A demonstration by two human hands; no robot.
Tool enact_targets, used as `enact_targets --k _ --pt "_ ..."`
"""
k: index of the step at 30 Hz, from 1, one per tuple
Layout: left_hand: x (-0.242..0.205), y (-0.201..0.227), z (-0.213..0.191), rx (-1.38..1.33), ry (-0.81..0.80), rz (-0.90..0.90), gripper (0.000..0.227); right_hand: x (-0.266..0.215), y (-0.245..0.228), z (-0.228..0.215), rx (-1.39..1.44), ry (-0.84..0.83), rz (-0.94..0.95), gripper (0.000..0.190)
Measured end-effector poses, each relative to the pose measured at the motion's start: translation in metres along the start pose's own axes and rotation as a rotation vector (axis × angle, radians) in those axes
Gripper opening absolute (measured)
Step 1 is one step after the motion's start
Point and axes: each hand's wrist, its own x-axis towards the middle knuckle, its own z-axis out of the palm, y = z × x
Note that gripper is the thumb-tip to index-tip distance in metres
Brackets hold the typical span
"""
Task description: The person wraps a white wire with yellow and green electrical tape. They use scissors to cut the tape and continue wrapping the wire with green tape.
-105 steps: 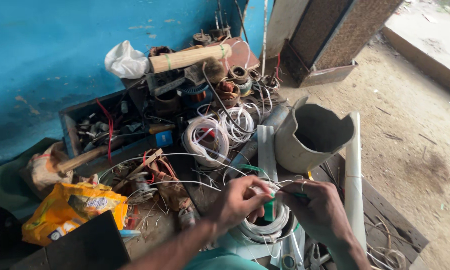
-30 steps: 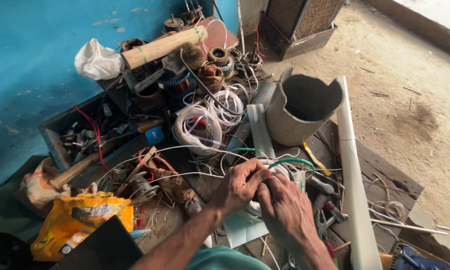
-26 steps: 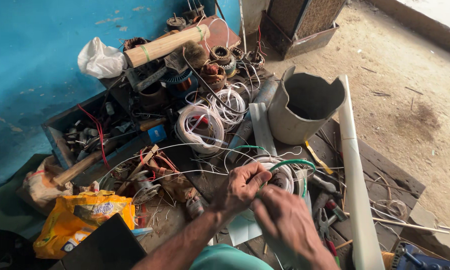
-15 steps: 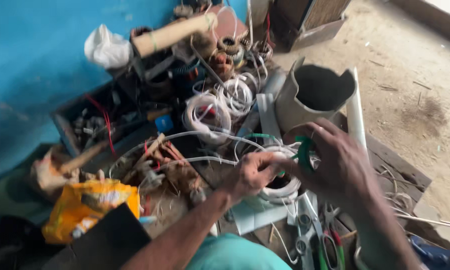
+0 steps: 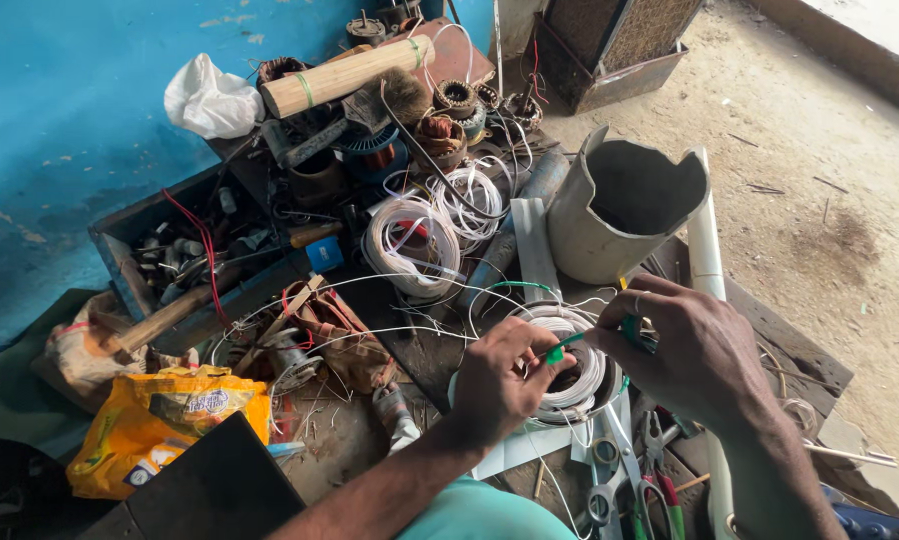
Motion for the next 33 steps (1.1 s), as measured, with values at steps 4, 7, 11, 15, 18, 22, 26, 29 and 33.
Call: enact_targets --k 4,7,11,15,18,22,26,29,33 --pt "0.003 0.000 0.000 -0.079 0.052 -0.036 0.016 -0.001 0.003 0.000 0.040 0.035 -0.031 0.024" --pt "0.006 0.001 -0.003 -0.406 -0.013 -0.370 0.024 -0.003 0.004 0.005 0.050 0.088 -0.071 0.022" --pt "0.028 -0.007 -0.017 -0.492 -0.293 -0.825 0.035 -0.003 0.003 0.010 0.046 0.186 -0.168 0.020" --pt "0.043 -0.017 -0.025 -0.430 -0.557 -0.794 0.032 -0.004 0.002 0.010 0.030 0.174 -0.193 0.018" --pt "0.043 -0.019 -0.018 -0.485 -0.587 -0.697 0.023 -0.004 0.003 0.008 0.044 0.198 -0.247 0.017" --pt "0.038 -0.016 -0.014 -0.440 -0.497 -0.761 0.020 -0.003 0.002 0.008 0.053 0.132 -0.143 0.019" --pt "0.035 -0.017 -0.036 -0.708 -0.637 -0.716 0.038 -0.003 0.002 0.008 0.092 0.121 -0.118 0.021" --pt "0.028 -0.015 -0.042 -0.477 -0.632 -0.375 0.031 -0.002 0.002 0.008 0.124 0.131 -0.127 0.016" --pt "0.012 -0.005 -0.023 -0.096 -0.211 0.014 0.026 -0.002 0.003 0.007 0.087 0.144 -0.118 0.017"
